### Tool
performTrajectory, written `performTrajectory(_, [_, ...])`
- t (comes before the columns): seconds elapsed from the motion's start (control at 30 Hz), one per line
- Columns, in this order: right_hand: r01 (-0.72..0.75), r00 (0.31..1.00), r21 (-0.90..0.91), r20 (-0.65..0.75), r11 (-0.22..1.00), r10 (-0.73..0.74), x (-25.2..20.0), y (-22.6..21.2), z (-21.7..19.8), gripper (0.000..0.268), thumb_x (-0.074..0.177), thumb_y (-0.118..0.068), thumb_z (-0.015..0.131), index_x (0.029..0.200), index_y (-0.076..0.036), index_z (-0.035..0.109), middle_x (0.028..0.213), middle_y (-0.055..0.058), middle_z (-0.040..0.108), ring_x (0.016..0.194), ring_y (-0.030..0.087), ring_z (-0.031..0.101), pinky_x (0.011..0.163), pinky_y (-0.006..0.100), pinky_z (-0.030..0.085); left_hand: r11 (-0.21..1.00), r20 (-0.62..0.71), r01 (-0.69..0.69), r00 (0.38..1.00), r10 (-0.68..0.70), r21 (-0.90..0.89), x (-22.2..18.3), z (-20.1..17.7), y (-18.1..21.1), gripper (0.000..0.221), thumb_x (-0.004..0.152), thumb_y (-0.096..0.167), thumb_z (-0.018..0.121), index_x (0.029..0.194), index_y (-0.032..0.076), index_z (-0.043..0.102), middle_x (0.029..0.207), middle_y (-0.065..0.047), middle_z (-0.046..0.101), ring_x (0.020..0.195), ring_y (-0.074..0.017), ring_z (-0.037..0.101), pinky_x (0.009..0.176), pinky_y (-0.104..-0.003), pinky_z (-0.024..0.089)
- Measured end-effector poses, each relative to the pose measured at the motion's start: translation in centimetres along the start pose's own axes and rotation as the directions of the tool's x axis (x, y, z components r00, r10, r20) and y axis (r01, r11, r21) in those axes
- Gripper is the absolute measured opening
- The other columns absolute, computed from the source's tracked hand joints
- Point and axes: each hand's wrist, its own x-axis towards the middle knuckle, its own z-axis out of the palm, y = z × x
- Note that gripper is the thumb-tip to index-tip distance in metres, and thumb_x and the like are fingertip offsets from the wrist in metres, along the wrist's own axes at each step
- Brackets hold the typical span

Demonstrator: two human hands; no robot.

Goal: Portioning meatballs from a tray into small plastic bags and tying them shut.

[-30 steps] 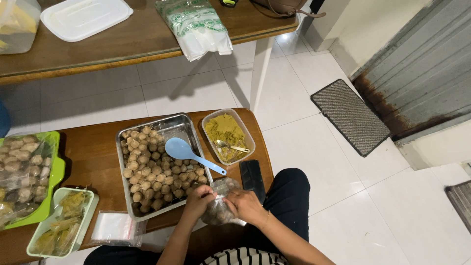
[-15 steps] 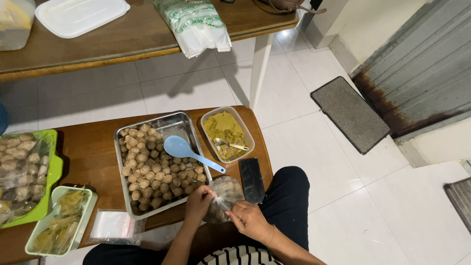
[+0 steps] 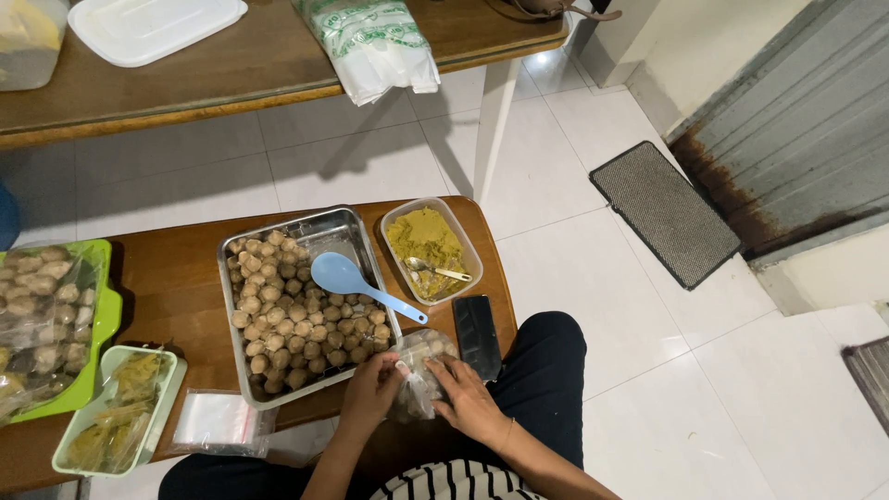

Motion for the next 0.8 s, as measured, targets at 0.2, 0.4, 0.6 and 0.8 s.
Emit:
performTrajectory(0.2, [-0.008, 1.0, 0.043, -0.019, 0.999, 0.009, 0.1, 0.6, 0.6, 0.08, 0.091, -0.017, 0.079, 0.157, -0.009, 0.034, 0.149, 0.021, 0.041, 0.136, 0.043, 0.042, 0.11, 0.054, 0.038, 0.861, 0.066, -0.294, 0.954, 0.293, 0.415, 1.4, 3.4, -5.8, 0.057, 0.095, 0.056, 0.065, 0.14, 0.021, 0.06, 0.139, -0.005, 0.056, 0.129, -0.0317, 0.05, 0.105, -0.05, 0.043])
performTrajectory(0.4, [-0.017, 1.0, 0.077, 0.005, 0.997, 0.017, -0.3, 0.9, 0.6, 0.081, 0.084, -0.008, 0.078, 0.154, -0.012, 0.038, 0.15, 0.02, 0.041, 0.138, 0.039, 0.04, 0.115, 0.048, 0.034, 0.427, -0.128, -0.525, 0.512, 0.849, 0.736, 4.5, 7.7, -7.6, 0.009, 0.061, 0.007, 0.066, 0.062, 0.008, 0.056, 0.066, -0.011, 0.046, 0.056, -0.0335, 0.049, 0.043, -0.046, 0.036])
performTrajectory(0.6, [-0.099, 0.994, 0.35, 0.082, 0.932, 0.075, -0.5, 0.5, -3.1, 0.09, 0.083, -0.047, 0.083, 0.155, -0.013, 0.041, 0.149, 0.017, 0.046, 0.142, 0.032, 0.044, 0.118, 0.043, 0.031, 0.634, -0.039, -0.505, 0.764, 0.644, 0.586, 1.8, 6.8, -6.2, 0.014, 0.092, 0.023, 0.058, 0.089, 0.015, 0.069, 0.094, -0.007, 0.056, 0.095, -0.0315, 0.054, 0.076, -0.046, 0.046])
performTrajectory(0.8, [-0.154, 0.978, 0.255, -0.1, 0.955, 0.184, -2.1, 4.4, -6.8, 0.067, 0.084, -0.03, 0.079, 0.147, -0.019, 0.055, 0.14, 0.009, 0.065, 0.129, 0.023, 0.06, 0.114, 0.034, 0.04, 0.761, 0.012, -0.485, 0.847, 0.532, 0.431, -2.6, 2.6, -3.5, 0.015, 0.099, 0.016, 0.06, 0.11, 0.012, 0.069, 0.109, -0.004, 0.062, 0.104, -0.0288, 0.057, 0.089, -0.047, 0.042])
